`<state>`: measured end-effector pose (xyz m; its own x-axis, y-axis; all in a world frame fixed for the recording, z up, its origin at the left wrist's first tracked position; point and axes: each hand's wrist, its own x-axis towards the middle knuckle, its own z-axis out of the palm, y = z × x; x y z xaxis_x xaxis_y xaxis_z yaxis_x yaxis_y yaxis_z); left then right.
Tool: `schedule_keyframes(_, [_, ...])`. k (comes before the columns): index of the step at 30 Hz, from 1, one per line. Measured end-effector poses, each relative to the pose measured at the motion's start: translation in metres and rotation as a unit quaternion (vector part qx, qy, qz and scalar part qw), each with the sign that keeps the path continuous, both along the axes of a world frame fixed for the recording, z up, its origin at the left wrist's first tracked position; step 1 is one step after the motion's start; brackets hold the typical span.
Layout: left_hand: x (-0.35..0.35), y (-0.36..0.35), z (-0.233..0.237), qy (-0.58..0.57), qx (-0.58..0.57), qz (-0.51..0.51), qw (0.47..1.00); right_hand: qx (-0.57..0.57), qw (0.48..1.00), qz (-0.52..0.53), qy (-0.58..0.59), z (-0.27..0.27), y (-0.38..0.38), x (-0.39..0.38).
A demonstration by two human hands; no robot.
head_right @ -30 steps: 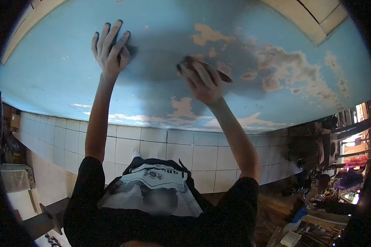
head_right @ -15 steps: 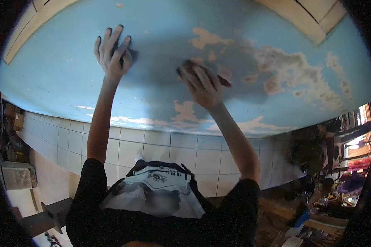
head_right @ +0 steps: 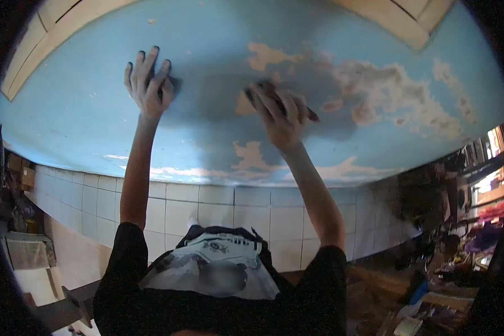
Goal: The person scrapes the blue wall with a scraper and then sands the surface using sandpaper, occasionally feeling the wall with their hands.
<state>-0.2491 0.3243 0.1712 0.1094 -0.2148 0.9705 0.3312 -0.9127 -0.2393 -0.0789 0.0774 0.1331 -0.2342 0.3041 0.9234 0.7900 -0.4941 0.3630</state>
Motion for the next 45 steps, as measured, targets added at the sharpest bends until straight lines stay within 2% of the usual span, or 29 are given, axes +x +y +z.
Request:
schedule_keyframes(2, [0.001, -0.001, -0.003, -0.002, -0.010, -0.012, 1.000, -0.027, 0.998, 0.043, 0.024, 0.016, 0.012, -0.015])
schedule_keyframes(7, [-0.001, -0.002, 0.000, 0.002, -0.005, 0.005, 1.000, -0.001, 0.998, 0.054, 0.040, 0.010, 0.009, 0.000])
schedule_keyframes(9, [-0.001, -0.002, -0.003, 0.016, -0.014, 0.001, 1.000, -0.002, 0.997, 0.043, 0.060, 0.010, 0.003, -0.012])
schedule_keyframes(12, [-0.002, 0.003, -0.003, 0.014, -0.012, 0.017, 1.000, -0.039, 0.999, 0.004, 0.028, 0.019, 0.005, -0.012])
schedule_keyframes(14, [-0.001, 0.002, -0.003, 0.002, -0.005, 0.012, 1.000, 0.010, 0.999, 0.030, 0.034, -0.001, 0.000, 0.010])
schedule_keyframes(15, [0.000, 0.001, -0.003, -0.003, -0.004, 0.003, 1.000, 0.011, 0.999, 0.031, 0.030, 0.007, 0.011, 0.008])
schedule_keyframes(17, [-0.002, 0.000, -0.004, 0.017, -0.013, -0.006, 1.000, 0.014, 0.993, 0.109, 0.040, 0.019, 0.022, -0.010])
schedule_keyframes(20, [-0.005, 0.004, -0.004, 0.025, -0.016, -0.003, 1.000, -0.037, 0.987, 0.136, 0.076, 0.031, 0.021, -0.018])
schedule_keyframes(23, [0.000, 0.002, -0.004, -0.014, -0.006, -0.008, 1.000, 0.006, 0.982, 0.140, 0.126, -0.020, 0.003, 0.022])
schedule_keyframes(24, [0.001, 0.003, -0.006, -0.007, 0.009, 0.007, 1.000, 0.066, 0.982, 0.151, 0.092, -0.009, 0.011, 0.013])
schedule_keyframes(25, [-0.001, 0.002, -0.006, 0.001, 0.007, 0.003, 1.000, 0.065, 0.982, 0.146, 0.099, 0.003, 0.014, -0.003])
schedule_keyframes(27, [-0.002, 0.000, -0.003, 0.007, -0.012, -0.002, 1.000, -0.011, 0.988, 0.114, 0.101, 0.026, 0.014, -0.022])
schedule_keyframes(31, [-0.007, 0.002, -0.006, 0.025, -0.011, -0.005, 1.000, -0.013, 0.991, 0.103, 0.090, -0.007, 0.000, 0.006])
schedule_keyframes(34, [-0.001, 0.005, -0.006, 0.011, -0.005, 0.008, 1.000, -0.007, 0.997, 0.035, 0.066, -0.008, 0.005, 0.004])
schedule_keyframes(36, [-0.001, 0.004, -0.008, 0.018, -0.006, -0.001, 1.000, -0.024, 0.995, 0.083, 0.048, 0.016, 0.024, -0.016])
schedule_keyframes(39, [-0.004, 0.005, -0.008, 0.030, -0.003, 0.003, 1.000, -0.021, 0.994, 0.101, 0.047, -0.001, 0.016, 0.010])
schedule_keyframes(43, [-0.002, 0.001, -0.006, 0.013, -0.022, 0.014, 1.000, -0.011, 0.993, 0.113, 0.031, 0.005, -0.008, 0.011])
schedule_keyframes(45, [-0.001, 0.001, -0.007, 0.006, -0.014, 0.003, 1.000, -0.079, 0.983, 0.152, 0.058, 0.016, -0.001, -0.009])
